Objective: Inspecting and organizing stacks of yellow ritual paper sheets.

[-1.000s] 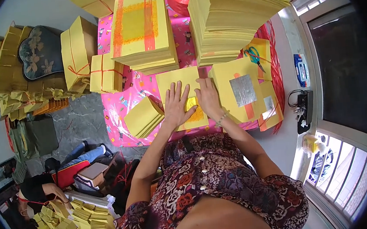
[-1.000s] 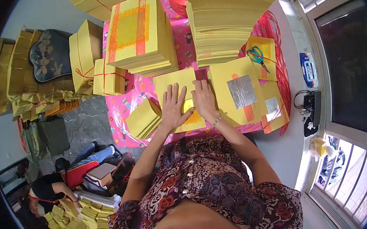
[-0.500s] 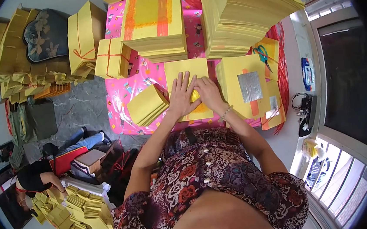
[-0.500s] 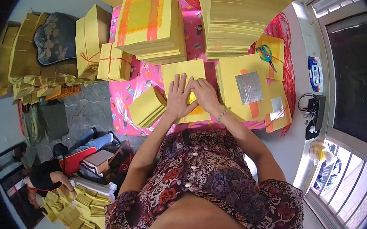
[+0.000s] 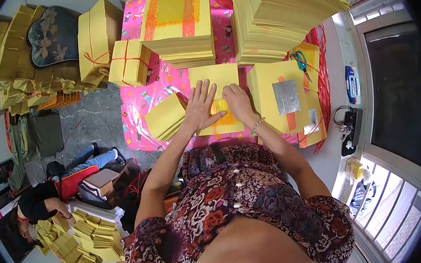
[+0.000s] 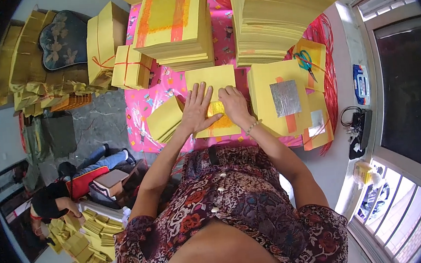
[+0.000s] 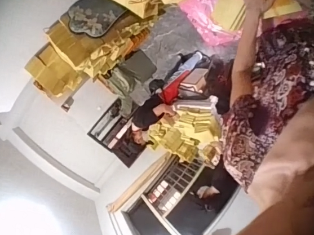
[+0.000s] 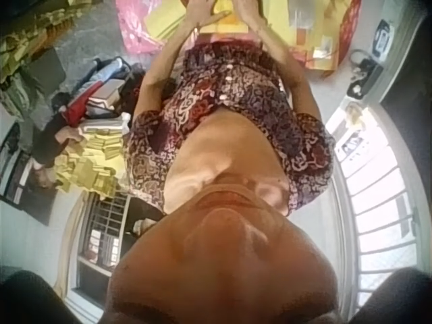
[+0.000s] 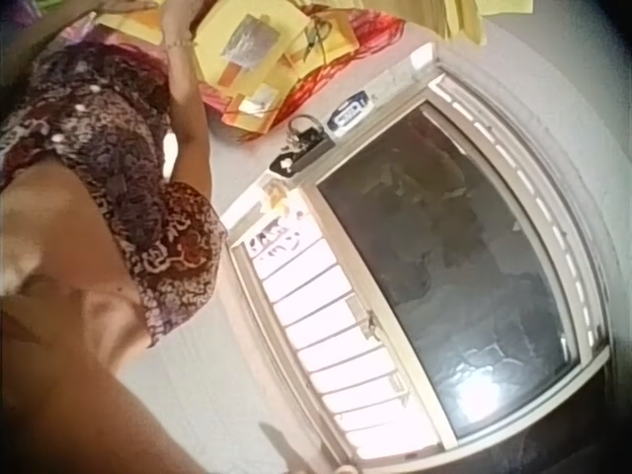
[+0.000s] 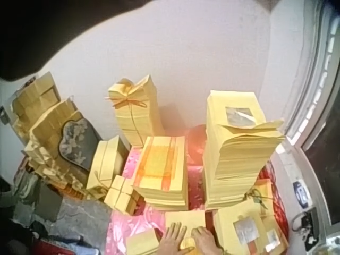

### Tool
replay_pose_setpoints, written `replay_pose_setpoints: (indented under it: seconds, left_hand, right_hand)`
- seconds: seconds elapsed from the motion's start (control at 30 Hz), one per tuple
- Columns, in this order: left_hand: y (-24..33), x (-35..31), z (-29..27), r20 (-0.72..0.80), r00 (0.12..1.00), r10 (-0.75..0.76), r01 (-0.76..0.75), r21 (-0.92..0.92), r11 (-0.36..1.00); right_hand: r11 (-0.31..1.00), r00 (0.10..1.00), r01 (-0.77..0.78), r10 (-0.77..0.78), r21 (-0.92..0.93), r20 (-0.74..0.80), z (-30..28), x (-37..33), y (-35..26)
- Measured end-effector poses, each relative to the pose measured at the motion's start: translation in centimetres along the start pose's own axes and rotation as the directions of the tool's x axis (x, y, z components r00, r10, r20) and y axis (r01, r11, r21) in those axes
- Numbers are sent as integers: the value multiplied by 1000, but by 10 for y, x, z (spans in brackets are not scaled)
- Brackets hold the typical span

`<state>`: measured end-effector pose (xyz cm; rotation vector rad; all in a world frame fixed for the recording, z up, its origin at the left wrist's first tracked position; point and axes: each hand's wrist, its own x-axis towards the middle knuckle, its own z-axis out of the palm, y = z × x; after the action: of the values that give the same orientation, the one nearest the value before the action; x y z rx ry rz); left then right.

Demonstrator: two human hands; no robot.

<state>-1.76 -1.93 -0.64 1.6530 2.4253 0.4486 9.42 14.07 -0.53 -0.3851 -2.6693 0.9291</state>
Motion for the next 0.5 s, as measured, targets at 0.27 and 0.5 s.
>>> replay_pose_setpoints:
  seconds: [0.27,0.5]
  left_hand:
    - [-9,0,-11,32,999,-19,23,-141,990]
    - [-10,6,-38,-294,860,-416,217,-528,821]
  right_hand:
    - [998,995,60,-60,3,84,-21,0,-8]
    - [931,970,244,-233,-273,74,-13,-1,6]
